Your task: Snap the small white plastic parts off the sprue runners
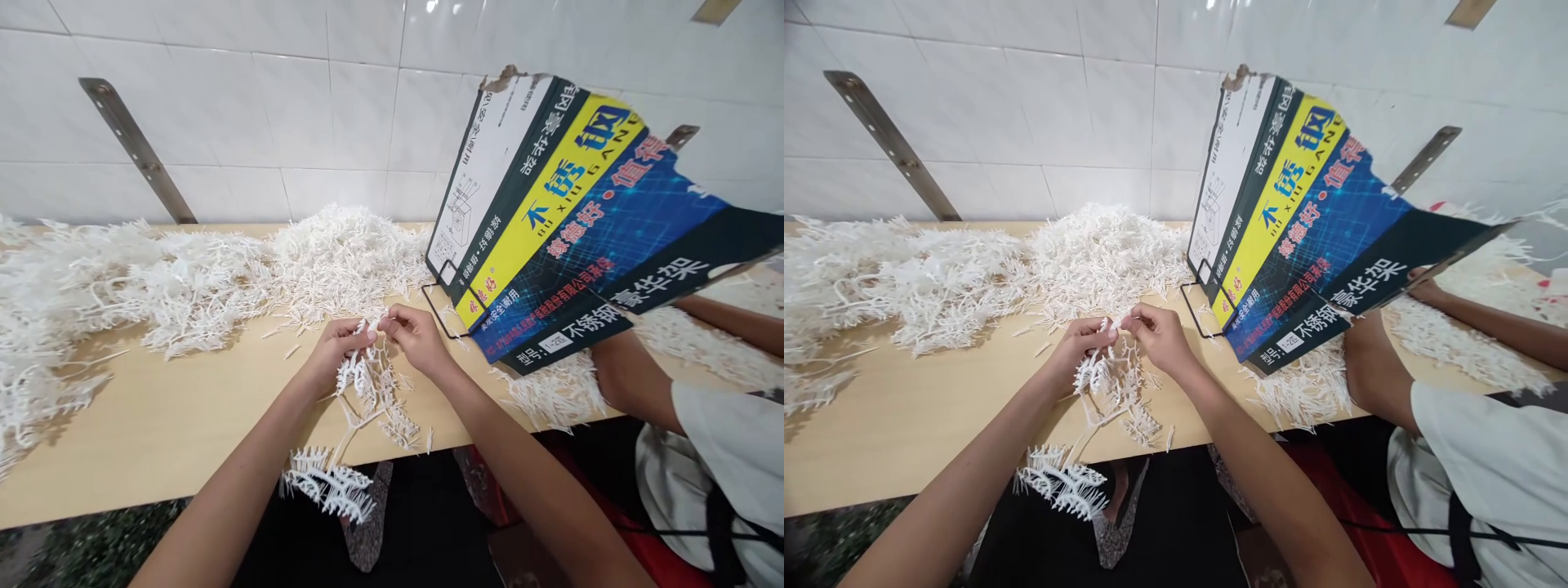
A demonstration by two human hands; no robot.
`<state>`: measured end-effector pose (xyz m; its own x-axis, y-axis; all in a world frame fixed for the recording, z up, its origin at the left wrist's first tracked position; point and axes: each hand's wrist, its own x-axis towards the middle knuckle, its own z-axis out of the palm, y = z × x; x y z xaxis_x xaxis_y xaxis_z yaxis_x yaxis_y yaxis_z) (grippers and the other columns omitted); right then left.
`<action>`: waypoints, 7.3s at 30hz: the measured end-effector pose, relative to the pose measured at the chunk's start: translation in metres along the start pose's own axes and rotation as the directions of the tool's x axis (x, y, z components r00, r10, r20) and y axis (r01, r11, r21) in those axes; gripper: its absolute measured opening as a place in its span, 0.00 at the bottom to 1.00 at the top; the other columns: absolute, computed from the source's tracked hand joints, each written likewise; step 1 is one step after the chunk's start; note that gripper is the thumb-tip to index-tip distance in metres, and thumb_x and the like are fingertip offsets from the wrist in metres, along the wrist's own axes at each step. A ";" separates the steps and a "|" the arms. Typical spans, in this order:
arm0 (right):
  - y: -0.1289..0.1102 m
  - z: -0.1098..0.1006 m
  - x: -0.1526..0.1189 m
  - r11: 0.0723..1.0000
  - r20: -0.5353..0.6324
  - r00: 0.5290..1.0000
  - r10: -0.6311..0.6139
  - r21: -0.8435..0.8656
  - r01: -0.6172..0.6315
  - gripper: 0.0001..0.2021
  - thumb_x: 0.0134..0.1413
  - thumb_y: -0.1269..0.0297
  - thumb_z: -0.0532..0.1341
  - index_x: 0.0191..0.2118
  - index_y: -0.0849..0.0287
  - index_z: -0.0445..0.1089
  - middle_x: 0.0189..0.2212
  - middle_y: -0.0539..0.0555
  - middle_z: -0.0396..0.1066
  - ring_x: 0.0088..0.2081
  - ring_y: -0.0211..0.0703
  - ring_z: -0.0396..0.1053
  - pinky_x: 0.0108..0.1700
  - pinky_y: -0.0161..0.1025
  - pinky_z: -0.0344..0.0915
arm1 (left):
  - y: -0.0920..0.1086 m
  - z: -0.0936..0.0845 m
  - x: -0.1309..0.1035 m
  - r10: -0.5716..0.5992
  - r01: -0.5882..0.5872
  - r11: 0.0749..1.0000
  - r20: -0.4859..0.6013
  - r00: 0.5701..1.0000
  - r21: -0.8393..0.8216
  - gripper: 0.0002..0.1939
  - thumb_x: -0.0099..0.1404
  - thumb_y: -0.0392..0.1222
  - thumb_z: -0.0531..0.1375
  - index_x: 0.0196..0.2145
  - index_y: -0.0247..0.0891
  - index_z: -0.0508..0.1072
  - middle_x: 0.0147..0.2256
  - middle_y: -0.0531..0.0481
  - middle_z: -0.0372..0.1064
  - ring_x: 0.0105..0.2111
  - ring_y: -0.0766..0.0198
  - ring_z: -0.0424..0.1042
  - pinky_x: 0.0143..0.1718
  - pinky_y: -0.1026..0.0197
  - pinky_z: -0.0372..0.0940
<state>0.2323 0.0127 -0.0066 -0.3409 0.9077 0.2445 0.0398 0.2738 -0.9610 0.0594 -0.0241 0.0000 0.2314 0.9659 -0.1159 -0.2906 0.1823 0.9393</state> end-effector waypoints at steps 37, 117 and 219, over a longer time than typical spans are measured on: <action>-0.008 -0.001 -0.008 0.945 -0.104 0.972 -0.209 -0.276 0.174 0.14 0.67 0.55 0.60 0.51 0.56 0.75 0.42 0.56 0.79 0.43 0.46 0.76 0.37 0.37 0.68 | -0.002 -0.004 0.000 -0.025 0.032 0.997 0.107 0.994 -0.071 0.21 0.54 0.49 0.74 0.21 0.35 0.67 0.16 0.58 0.56 0.14 0.74 0.52 0.17 0.66 0.46; -0.009 0.029 -0.008 0.870 0.180 0.911 0.370 0.275 -0.408 0.20 0.61 0.42 0.61 0.40 0.56 0.68 0.24 0.48 0.69 0.19 0.37 0.68 0.15 0.31 0.51 | -0.006 0.004 -0.001 0.588 -0.379 0.733 -0.246 0.770 0.565 0.22 0.67 0.50 0.64 0.22 0.39 0.62 0.22 0.56 0.52 0.25 0.66 0.51 0.29 0.61 0.47; -0.006 0.003 -0.003 0.906 -0.173 0.977 -0.127 -0.420 0.044 0.20 0.68 0.43 0.54 0.34 0.54 0.65 0.31 0.52 0.69 0.34 0.44 0.64 0.37 0.39 0.60 | -0.008 -0.004 0.007 0.178 -0.178 0.983 -0.001 0.984 0.050 0.12 0.55 0.46 0.70 0.22 0.35 0.78 0.23 0.51 0.66 0.23 0.69 0.60 0.25 0.63 0.52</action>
<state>0.2302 0.0077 -0.0021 -0.1759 0.9066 0.3835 0.4155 0.4215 -0.8060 0.0599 -0.0183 -0.0099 0.1754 0.9831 0.0531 -0.2808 -0.0017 0.9598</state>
